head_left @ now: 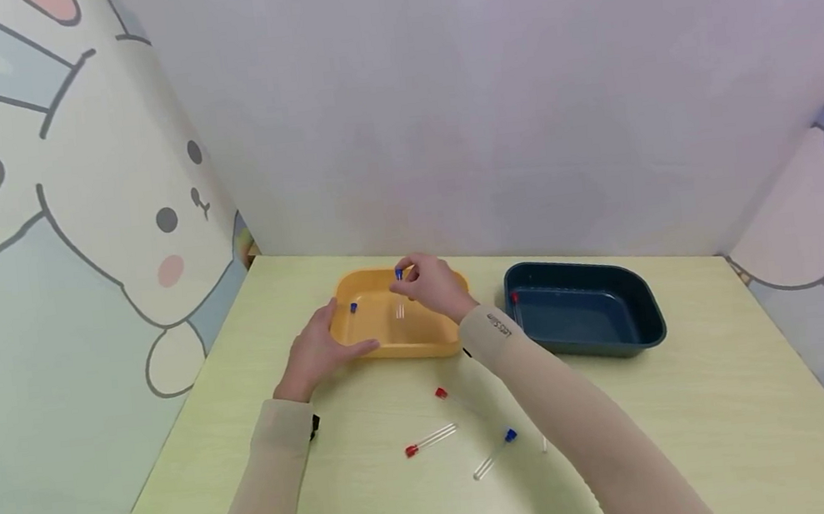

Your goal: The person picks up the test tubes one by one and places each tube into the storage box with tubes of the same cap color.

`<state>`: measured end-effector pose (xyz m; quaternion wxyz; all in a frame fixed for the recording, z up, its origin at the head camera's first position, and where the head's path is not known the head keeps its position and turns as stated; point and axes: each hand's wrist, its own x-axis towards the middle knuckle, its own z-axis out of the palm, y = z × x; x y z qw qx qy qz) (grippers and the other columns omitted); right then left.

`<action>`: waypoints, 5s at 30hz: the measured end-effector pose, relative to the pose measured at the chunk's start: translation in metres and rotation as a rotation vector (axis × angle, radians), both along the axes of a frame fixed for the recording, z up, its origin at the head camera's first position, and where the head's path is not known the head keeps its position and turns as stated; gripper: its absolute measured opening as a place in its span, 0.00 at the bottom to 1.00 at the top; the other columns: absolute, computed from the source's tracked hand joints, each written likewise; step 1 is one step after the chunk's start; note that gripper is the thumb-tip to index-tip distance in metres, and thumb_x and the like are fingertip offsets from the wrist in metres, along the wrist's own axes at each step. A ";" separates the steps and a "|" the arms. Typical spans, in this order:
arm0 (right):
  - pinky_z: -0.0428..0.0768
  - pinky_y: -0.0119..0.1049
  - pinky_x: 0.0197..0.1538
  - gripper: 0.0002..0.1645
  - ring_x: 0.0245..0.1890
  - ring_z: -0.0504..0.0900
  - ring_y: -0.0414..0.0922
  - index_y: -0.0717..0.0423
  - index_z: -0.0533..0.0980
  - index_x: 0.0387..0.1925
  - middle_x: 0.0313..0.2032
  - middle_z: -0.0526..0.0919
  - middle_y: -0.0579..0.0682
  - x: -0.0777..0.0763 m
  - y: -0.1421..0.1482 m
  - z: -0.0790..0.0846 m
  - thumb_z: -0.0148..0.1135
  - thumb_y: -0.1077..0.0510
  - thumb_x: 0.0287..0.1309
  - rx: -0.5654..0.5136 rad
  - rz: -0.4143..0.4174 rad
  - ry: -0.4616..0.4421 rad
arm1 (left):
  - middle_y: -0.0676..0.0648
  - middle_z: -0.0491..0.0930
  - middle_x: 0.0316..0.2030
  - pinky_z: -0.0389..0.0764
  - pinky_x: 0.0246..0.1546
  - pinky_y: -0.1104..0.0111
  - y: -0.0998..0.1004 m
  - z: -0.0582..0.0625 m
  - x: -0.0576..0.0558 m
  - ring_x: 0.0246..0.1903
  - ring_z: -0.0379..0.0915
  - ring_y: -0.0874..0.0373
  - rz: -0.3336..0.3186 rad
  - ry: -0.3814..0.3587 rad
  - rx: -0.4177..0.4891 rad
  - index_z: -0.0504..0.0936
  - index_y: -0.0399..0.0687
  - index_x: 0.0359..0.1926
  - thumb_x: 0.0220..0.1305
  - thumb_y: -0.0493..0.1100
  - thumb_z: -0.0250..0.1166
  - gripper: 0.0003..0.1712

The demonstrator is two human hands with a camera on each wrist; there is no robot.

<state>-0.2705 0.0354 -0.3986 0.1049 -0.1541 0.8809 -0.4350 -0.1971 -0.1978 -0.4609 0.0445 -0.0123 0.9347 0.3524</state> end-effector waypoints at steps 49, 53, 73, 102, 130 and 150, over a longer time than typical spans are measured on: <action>0.78 0.36 0.43 0.15 0.37 0.78 0.46 0.59 0.82 0.44 0.40 0.84 0.52 -0.017 -0.063 -0.057 0.73 0.53 0.63 0.208 -0.049 -0.121 | 0.39 0.58 0.79 0.69 0.73 0.44 -0.001 0.000 0.001 0.75 0.62 0.40 0.010 -0.007 0.034 0.49 0.45 0.83 0.47 0.75 0.76 0.74; 0.77 0.35 0.41 0.16 0.36 0.77 0.45 0.59 0.82 0.45 0.39 0.84 0.52 -0.020 -0.064 -0.063 0.73 0.52 0.62 0.215 -0.054 -0.112 | 0.40 0.58 0.79 0.69 0.73 0.45 0.000 -0.002 0.001 0.75 0.62 0.41 0.002 0.006 0.027 0.49 0.44 0.83 0.46 0.76 0.75 0.75; 0.76 0.34 0.42 0.23 0.37 0.78 0.46 0.60 0.81 0.53 0.41 0.84 0.52 -0.023 -0.066 -0.069 0.73 0.50 0.63 0.230 -0.024 -0.087 | 0.40 0.58 0.79 0.69 0.73 0.45 -0.001 0.000 0.001 0.75 0.62 0.41 -0.001 0.005 0.035 0.48 0.44 0.83 0.46 0.76 0.75 0.75; 0.84 0.42 0.54 0.28 0.45 0.84 0.47 0.58 0.77 0.61 0.52 0.87 0.54 -0.019 -0.038 -0.045 0.70 0.48 0.65 0.225 -0.026 -0.103 | 0.38 0.58 0.79 0.69 0.72 0.43 0.000 0.000 0.000 0.75 0.62 0.39 -0.002 0.003 0.005 0.47 0.43 0.83 0.51 0.71 0.76 0.72; 0.85 0.37 0.42 0.30 0.43 0.88 0.55 0.55 0.77 0.62 0.42 0.85 0.53 0.003 0.027 0.023 0.70 0.46 0.65 0.216 0.027 -0.022 | 0.37 0.54 0.80 0.64 0.74 0.40 0.000 0.002 -0.010 0.77 0.56 0.36 -0.019 -0.031 0.022 0.44 0.42 0.83 0.51 0.71 0.76 0.73; 0.80 0.35 0.39 0.27 0.32 0.79 0.44 0.53 0.79 0.60 0.34 0.85 0.49 0.058 0.089 0.034 0.70 0.46 0.65 0.293 0.023 0.050 | 0.35 0.53 0.80 0.63 0.75 0.40 -0.014 -0.001 -0.004 0.78 0.54 0.35 -0.011 -0.027 -0.003 0.44 0.42 0.83 0.49 0.77 0.73 0.76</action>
